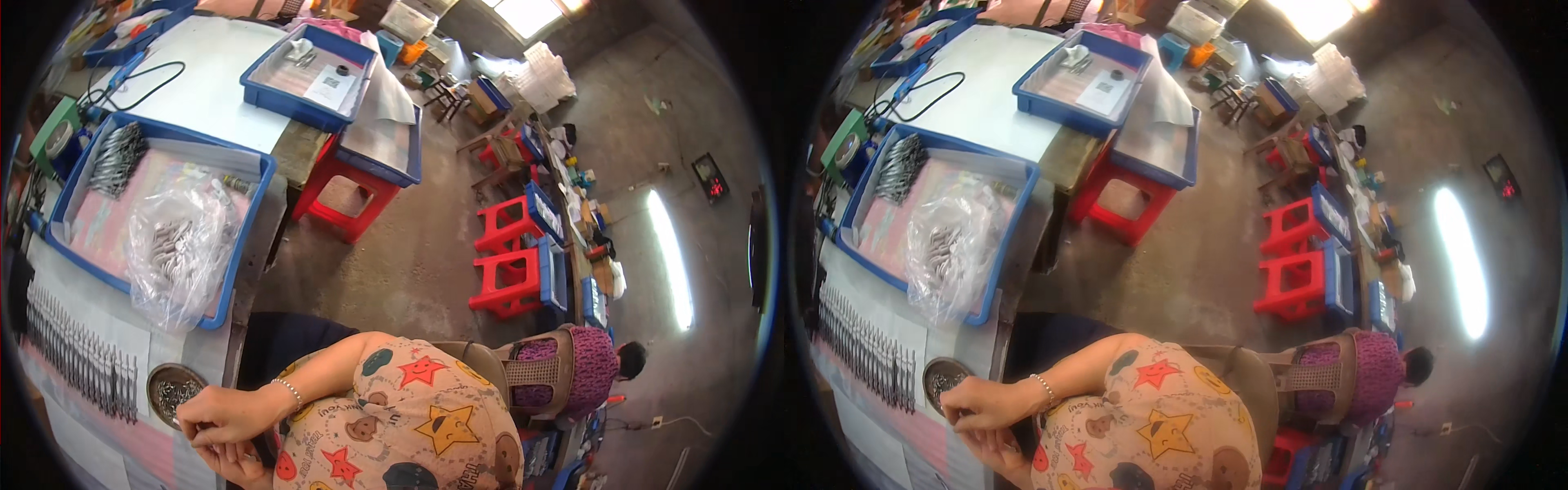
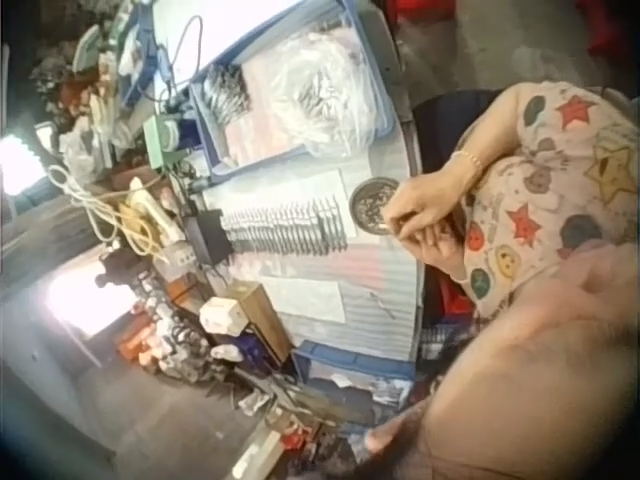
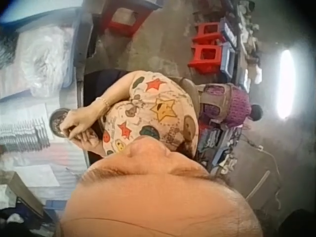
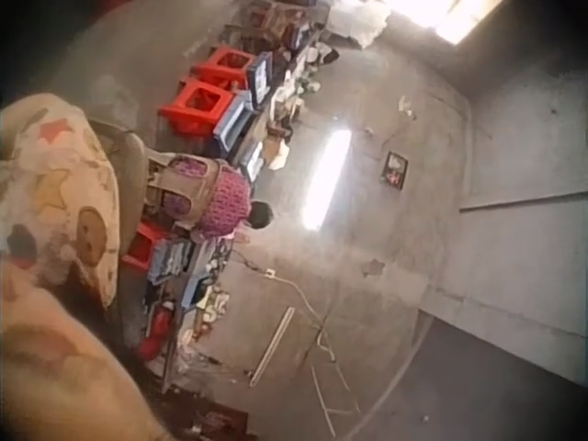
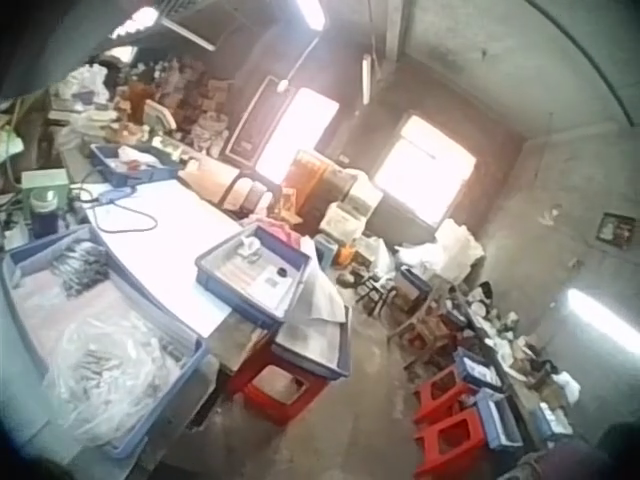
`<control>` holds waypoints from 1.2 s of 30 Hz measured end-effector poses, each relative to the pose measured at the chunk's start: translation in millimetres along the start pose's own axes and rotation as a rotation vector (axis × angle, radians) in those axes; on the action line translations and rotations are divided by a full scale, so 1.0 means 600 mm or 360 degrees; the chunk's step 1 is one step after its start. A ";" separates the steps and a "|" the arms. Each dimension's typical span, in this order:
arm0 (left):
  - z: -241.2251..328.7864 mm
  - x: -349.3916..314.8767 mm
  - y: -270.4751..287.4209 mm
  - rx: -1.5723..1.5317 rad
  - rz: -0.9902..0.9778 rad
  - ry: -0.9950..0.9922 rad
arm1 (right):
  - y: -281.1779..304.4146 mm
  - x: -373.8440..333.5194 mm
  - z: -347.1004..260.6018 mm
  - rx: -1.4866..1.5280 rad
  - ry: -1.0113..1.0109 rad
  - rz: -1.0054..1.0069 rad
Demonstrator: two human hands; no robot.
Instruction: Assembling small metal and plastic components for writing instruments at a workbench.
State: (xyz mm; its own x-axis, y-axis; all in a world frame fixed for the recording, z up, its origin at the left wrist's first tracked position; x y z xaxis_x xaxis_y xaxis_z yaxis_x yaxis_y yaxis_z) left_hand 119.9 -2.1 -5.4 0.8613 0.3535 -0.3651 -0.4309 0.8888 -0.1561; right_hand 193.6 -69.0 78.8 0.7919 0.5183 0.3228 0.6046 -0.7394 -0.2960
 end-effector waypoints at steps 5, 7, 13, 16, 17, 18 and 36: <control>-0.008 0.010 -0.013 -0.0167 -0.0110 0.0034 | 0.003 -0.003 -0.001 -0.0037 0.0015 -0.0003; -0.011 0.010 -0.009 -0.0239 -0.0129 0.0045 | 0.006 -0.002 -0.006 -0.0046 0.0026 0.0003; -0.027 0.014 -0.005 -0.0422 -0.0237 0.0102 | 0.006 -0.002 -0.008 -0.0038 0.0049 0.0056; -0.028 0.019 -0.010 -0.0495 -0.0347 0.0135 | -0.003 -0.003 -0.002 -0.0005 -0.0039 -0.0005; -0.028 0.020 -0.014 -0.0522 -0.0383 0.0145 | -0.003 -0.004 -0.002 -0.0018 -0.0023 0.0010; -0.027 0.022 -0.017 -0.0549 -0.0418 0.0155 | -0.005 -0.005 -0.001 -0.0016 -0.0001 0.0003; 0.019 -0.003 -0.033 -0.0080 -0.0429 -0.0162 | -0.008 -0.011 0.005 -0.0056 -0.0037 -0.0058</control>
State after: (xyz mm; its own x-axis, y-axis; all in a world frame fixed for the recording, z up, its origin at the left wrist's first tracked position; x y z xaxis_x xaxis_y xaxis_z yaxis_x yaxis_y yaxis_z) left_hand 129.8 -17.0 8.6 0.9680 0.1360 -0.2109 -0.1933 0.9400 -0.2812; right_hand 185.7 -67.9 75.3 0.7715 0.5546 0.3118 0.6300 -0.7345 -0.2524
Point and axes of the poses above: each hand's wrist, its own x-axis towards the middle knuckle, its own y-axis out of the back of the hand, z = x × y, the point moved 10 cm from there along x, towards the middle knuckle, and after that the axes turned 13 degrees about x, right-handed, at the moved point
